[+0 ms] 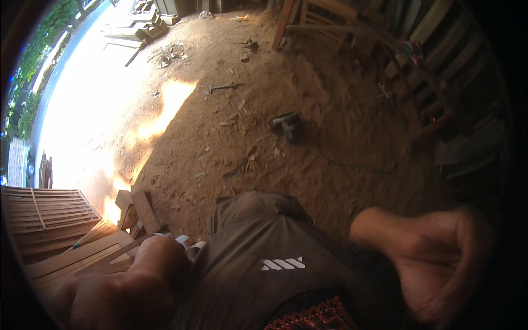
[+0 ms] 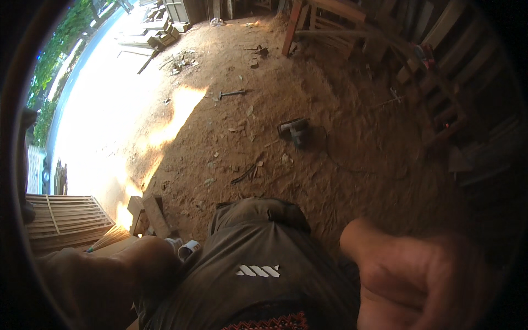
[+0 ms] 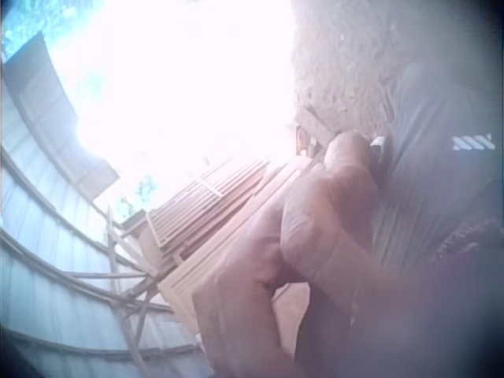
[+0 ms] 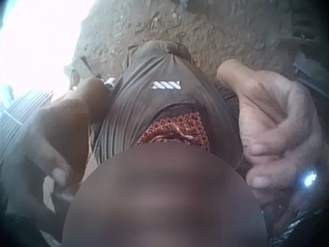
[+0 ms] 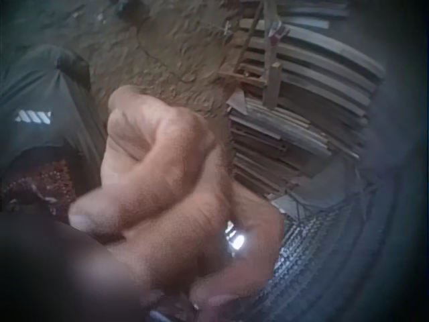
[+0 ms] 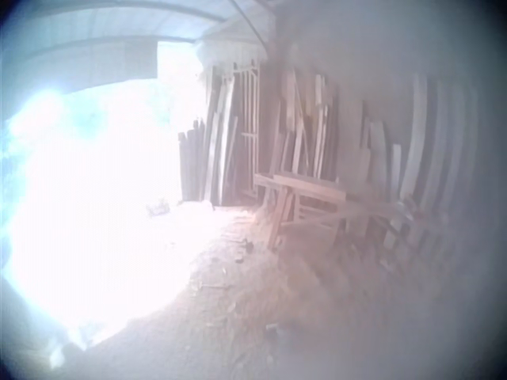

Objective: The person smooths a wooden plank with an electric sander, then measures and marks it with a square. They assemble a small wooden cross-shaped piece using a hammer and square, then attach it to the plank. The person repeatedly checks alignment and hammers the joint into place.

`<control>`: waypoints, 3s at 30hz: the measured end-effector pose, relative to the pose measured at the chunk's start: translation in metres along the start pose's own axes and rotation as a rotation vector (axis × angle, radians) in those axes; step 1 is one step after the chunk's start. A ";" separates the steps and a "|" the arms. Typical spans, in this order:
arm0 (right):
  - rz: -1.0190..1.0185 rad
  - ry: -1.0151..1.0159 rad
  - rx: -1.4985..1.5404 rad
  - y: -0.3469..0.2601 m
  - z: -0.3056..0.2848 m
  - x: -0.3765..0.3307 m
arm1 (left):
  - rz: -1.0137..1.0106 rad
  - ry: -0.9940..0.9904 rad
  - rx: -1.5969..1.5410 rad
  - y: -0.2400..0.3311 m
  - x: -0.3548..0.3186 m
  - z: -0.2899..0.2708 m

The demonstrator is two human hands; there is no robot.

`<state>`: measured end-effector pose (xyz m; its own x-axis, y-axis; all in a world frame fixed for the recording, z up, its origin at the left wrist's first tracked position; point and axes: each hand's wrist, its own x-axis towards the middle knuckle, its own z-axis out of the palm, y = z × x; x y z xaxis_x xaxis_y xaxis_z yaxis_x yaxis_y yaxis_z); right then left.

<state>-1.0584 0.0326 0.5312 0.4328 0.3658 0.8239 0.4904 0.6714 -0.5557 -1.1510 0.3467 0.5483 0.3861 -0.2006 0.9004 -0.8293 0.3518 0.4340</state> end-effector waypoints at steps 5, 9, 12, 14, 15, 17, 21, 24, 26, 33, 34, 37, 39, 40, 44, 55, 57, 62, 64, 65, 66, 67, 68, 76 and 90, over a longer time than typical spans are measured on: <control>-0.022 0.019 -0.055 -0.001 -0.002 -0.003 | 0.011 -0.041 0.018 -0.009 0.005 0.003; -0.037 0.060 -0.115 -0.011 -0.009 -0.010 | 0.008 -0.083 -0.018 -0.025 0.009 0.005; -0.036 0.084 -0.157 -0.020 -0.015 -0.014 | 0.007 -0.116 -0.041 -0.038 0.013 0.010; -0.033 0.088 -0.177 -0.026 -0.019 -0.016 | 0.008 -0.129 -0.042 -0.046 0.017 0.015; -0.038 0.093 -0.182 -0.029 -0.020 -0.017 | 0.007 -0.141 -0.043 -0.050 0.019 0.018; -0.034 0.109 -0.212 -0.035 -0.025 -0.016 | 0.004 -0.158 -0.046 -0.061 0.025 0.021; -0.043 0.135 -0.285 -0.043 -0.037 -0.012 | 0.035 -0.201 -0.061 -0.095 0.041 0.027; -0.044 0.159 -0.326 -0.048 -0.051 -0.005 | 0.065 -0.234 -0.056 -0.120 0.055 0.029; -0.050 0.176 -0.354 -0.048 -0.062 -0.001 | 0.090 -0.248 -0.027 -0.136 0.062 0.025; 0.320 0.800 -0.913 0.036 -0.165 -0.051 | -0.209 0.045 0.692 -0.271 0.006 -0.041; 0.432 0.956 -1.050 0.060 -0.190 -0.076 | -0.506 0.217 0.713 -0.315 -0.024 -0.053; 0.901 0.894 -0.854 0.144 -0.276 -0.181 | -1.116 0.668 0.299 -0.453 -0.150 -0.073; 1.530 0.716 -1.004 0.173 -0.276 -0.280 | -1.790 0.467 0.340 -0.486 -0.256 -0.076; 1.804 0.650 -0.932 0.182 -0.269 -0.328 | -1.953 0.193 0.394 -0.484 -0.305 -0.073; 2.171 0.706 -0.621 0.171 -0.224 -0.481 | -2.485 -0.058 0.303 -0.432 -0.430 -0.056; 2.009 0.972 -0.653 0.194 -0.339 -0.481 | -2.126 0.543 0.082 -0.617 -0.337 -0.047; 1.872 0.884 -0.776 0.219 -0.414 -0.448 | -1.915 0.947 -0.049 -0.676 -0.280 -0.048; 1.654 1.002 -0.440 0.255 -0.598 -0.337 | -1.556 1.017 -0.008 -0.759 -0.183 -0.024; 1.657 1.007 -0.474 0.249 -0.645 -0.305 | -1.771 0.977 0.004 -0.765 -0.190 -0.002; 1.646 1.013 -0.508 0.246 -0.669 -0.295 | -1.855 0.938 0.027 -0.773 -0.200 0.006; 1.635 0.998 -0.514 0.244 -0.690 -0.291 | -1.901 0.963 -0.025 -0.773 -0.216 0.018; 1.612 0.980 -0.523 0.240 -0.708 -0.293 | -1.944 1.073 0.017 -0.776 -0.236 0.032; 1.542 0.950 -0.514 0.232 -0.726 -0.304 | -2.006 1.188 0.077 -0.775 -0.258 0.050; 1.733 0.821 -0.521 0.207 -0.794 -0.459 | -2.166 0.995 0.399 -0.796 -0.257 0.108; 1.465 0.070 -0.583 0.344 -0.901 -0.360 | -2.135 1.242 0.393 -0.896 -0.228 0.116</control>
<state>-0.3639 -0.4492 -0.0566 0.7982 0.4085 -0.4427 -0.1637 -0.5603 -0.8120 -0.5431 -0.0290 -0.0498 0.2318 0.5145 -0.8256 0.8182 0.3559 0.4515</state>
